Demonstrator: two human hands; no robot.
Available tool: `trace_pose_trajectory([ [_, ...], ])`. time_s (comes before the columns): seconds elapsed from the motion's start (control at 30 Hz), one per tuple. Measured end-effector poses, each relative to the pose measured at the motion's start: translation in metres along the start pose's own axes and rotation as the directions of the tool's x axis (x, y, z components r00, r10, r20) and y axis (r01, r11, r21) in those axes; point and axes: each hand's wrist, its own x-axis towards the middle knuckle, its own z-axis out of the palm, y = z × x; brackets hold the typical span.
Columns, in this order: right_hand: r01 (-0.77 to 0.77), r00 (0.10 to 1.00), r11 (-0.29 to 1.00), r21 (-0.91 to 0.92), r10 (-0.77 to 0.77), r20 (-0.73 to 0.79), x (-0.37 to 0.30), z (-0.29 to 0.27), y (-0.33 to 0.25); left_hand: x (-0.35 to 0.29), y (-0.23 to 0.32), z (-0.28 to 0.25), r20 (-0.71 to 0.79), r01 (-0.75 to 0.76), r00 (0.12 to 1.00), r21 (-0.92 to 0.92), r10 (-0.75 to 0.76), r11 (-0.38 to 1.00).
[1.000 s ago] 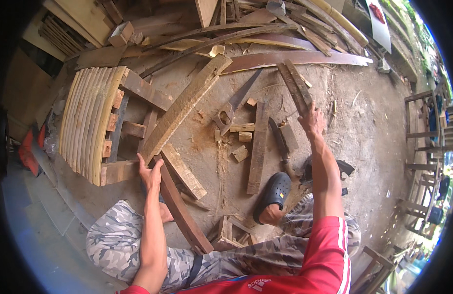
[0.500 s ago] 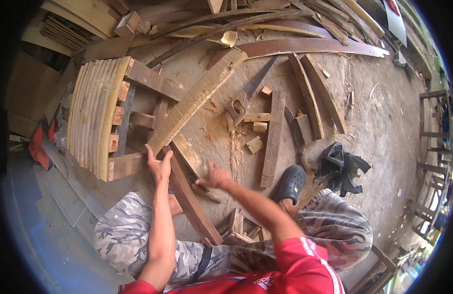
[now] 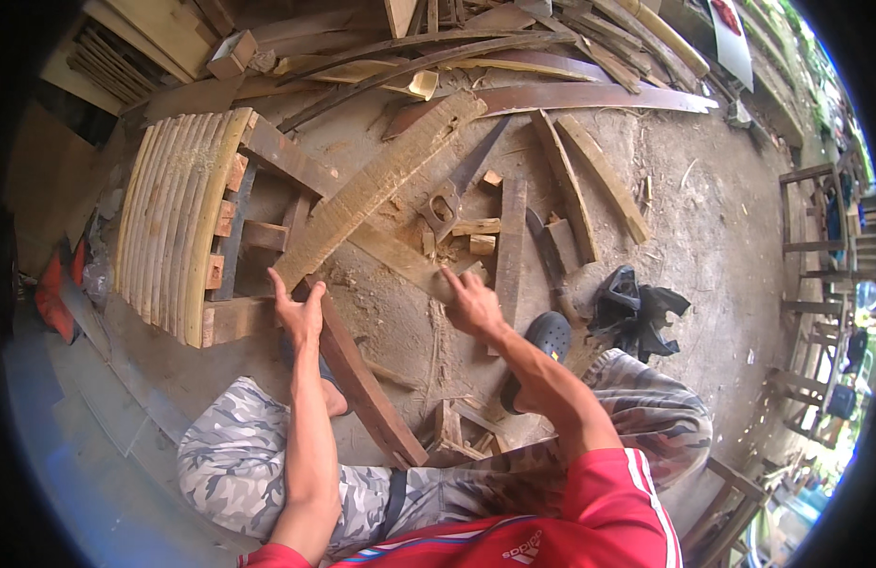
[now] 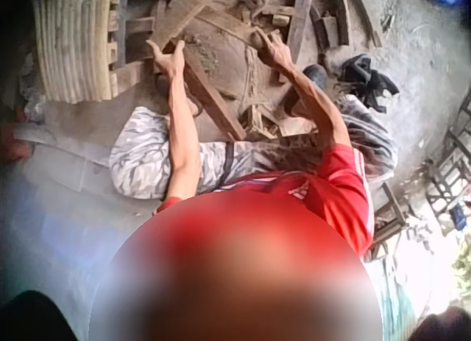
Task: The person sits on the floor and uses a knife to carve and shape small wooden pieces. They repeatedly cut, scrape, and refine the wood, then place the finished pieces into a wooden crate.
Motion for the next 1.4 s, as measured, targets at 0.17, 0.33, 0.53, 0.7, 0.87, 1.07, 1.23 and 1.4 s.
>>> trace_pose_trajectory([
  [0.17,-0.003,0.916,0.999,0.041,0.019,-0.400,-0.026,-0.040,0.064,-0.001,0.011,0.003,-0.020,-0.002,1.000,0.024,0.003,1.000],
  [0.33,-0.201,0.738,0.979,-0.019,0.138,-0.661,-0.006,-0.075,0.140,-0.005,0.009,0.017,-0.024,-0.007,1.000,0.011,0.008,1.000],
  [0.53,-0.691,0.633,0.699,-0.185,0.463,-0.620,-0.004,-0.125,0.218,0.003,-0.006,0.049,-0.056,-0.015,0.998,0.016,0.016,1.000],
  [0.7,-0.220,0.861,0.908,-0.357,0.009,-0.508,0.017,-0.097,0.172,0.026,-0.026,0.080,-0.001,-0.033,0.999,0.034,0.033,0.999],
  [0.87,-0.162,0.983,0.965,-0.204,0.141,-0.113,0.076,-0.016,0.058,0.045,-0.055,0.102,0.024,-0.109,0.994,0.060,0.107,0.992],
  [1.07,0.116,0.991,0.919,-0.378,-0.131,-0.013,0.150,0.027,0.015,0.056,-0.083,0.120,0.066,-0.079,0.995,0.048,0.076,0.996],
  [1.23,0.226,0.974,0.858,-0.460,-0.197,0.110,0.159,0.015,0.039,0.064,-0.093,0.124,0.084,-0.047,0.996,0.068,0.041,0.997],
  [1.4,0.251,0.968,0.849,-0.464,-0.231,0.102,0.130,-0.021,0.051,0.061,-0.107,0.126,0.049,-0.075,0.996,0.030,0.073,0.997],
])
